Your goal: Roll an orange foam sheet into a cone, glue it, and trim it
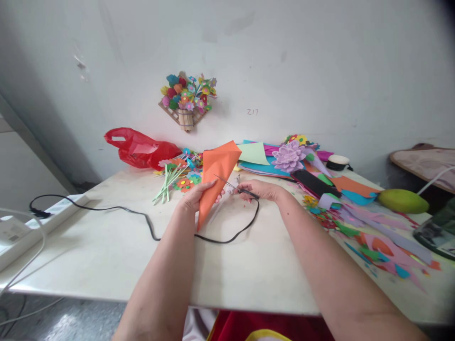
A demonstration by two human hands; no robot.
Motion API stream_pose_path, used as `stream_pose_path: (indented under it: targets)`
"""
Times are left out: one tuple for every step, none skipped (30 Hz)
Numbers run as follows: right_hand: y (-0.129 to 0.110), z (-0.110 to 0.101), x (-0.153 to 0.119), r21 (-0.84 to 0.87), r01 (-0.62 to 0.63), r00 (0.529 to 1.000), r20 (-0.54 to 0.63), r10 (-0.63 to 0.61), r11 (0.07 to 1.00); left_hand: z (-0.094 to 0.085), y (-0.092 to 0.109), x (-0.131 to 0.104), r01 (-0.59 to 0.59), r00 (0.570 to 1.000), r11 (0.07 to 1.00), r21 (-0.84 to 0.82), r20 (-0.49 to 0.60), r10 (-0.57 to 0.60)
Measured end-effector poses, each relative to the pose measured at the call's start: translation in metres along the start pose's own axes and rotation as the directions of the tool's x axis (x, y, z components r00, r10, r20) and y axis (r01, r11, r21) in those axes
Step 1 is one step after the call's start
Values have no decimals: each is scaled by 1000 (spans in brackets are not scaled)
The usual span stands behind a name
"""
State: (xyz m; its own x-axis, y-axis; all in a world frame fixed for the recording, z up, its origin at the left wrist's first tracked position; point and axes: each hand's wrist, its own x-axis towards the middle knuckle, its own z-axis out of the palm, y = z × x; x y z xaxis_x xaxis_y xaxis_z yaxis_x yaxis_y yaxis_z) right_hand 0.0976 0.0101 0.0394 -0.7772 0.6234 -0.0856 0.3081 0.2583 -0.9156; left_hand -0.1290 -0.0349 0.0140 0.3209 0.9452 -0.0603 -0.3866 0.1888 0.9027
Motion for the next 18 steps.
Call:
stream_pose_path:
  targets:
    - [0,0,0,-6,2,1000,2,-2,1000,0,0,0,1,1000,1000,3,-2,-1]
    - [0,0,0,-8,2,1000,5,-2,1000,0,0,0,-1,1000,1000,6,-2,1]
    - [0,0,0,-7,1,1000,6,-1,1000,0,0,0,-3,1000,1000,9,-1,3]
    - [0,0,0,-5,-1,1000,7,1,1000,0,0,0,-7,1000,1000,11,3,7]
    - [-1,0,0,-5,-2,1000,6,2,1000,0,0,0,-11,1000,1000,12,9,11]
    - [-1,0,0,-8,-5,1000,5,5,1000,0,0,0,-14,1000,1000,12,16,13]
    - [-1,0,0,-14,-7,1000,4,7,1000,1,0,0,-15,1000,1000,10,24,14]
    - [-1,0,0,-19,-6,1000,3,6,1000,1,0,0,-14,999,1000,8,31,14]
    - [0,0,0,-23,-3,1000,2,3,1000,1,0,0,-13,999,1000,6,36,13]
    - [1,0,1,-25,1,1000,4,-1,1000,1,0,0,-12,999,1000,2,38,12]
    - [2,0,1,-24,6,1000,7,-6,1000,1,0,0,-9,999,1000,-1,41,9]
    - [3,-1,2,-25,11,1000,10,-11,1000,1,0,0,-7,999,1000,-5,43,7]
    - [4,-1,2,-28,16,1000,14,-15,999,1,0,0,-5,999,1000,-8,45,5]
    - [5,-1,3,-34,18,1000,18,-17,999,1,0,0,-4,999,1000,-10,47,4]
    - [6,-2,3,-42,19,1000,21,-18,999,1,0,0,-3,999,1000,-11,48,4]
    - [6,-2,3,-51,17,1000,23,-16,999,1,0,0,-3,999,1000,-10,47,3]
    - [6,-2,3,-60,14,1000,21,-12,998,1,0,0,-2,999,1000,-9,44,3]
    - [6,-2,3,-68,10,1000,18,-9,998,1,0,0,-2,999,1000,-8,41,2]
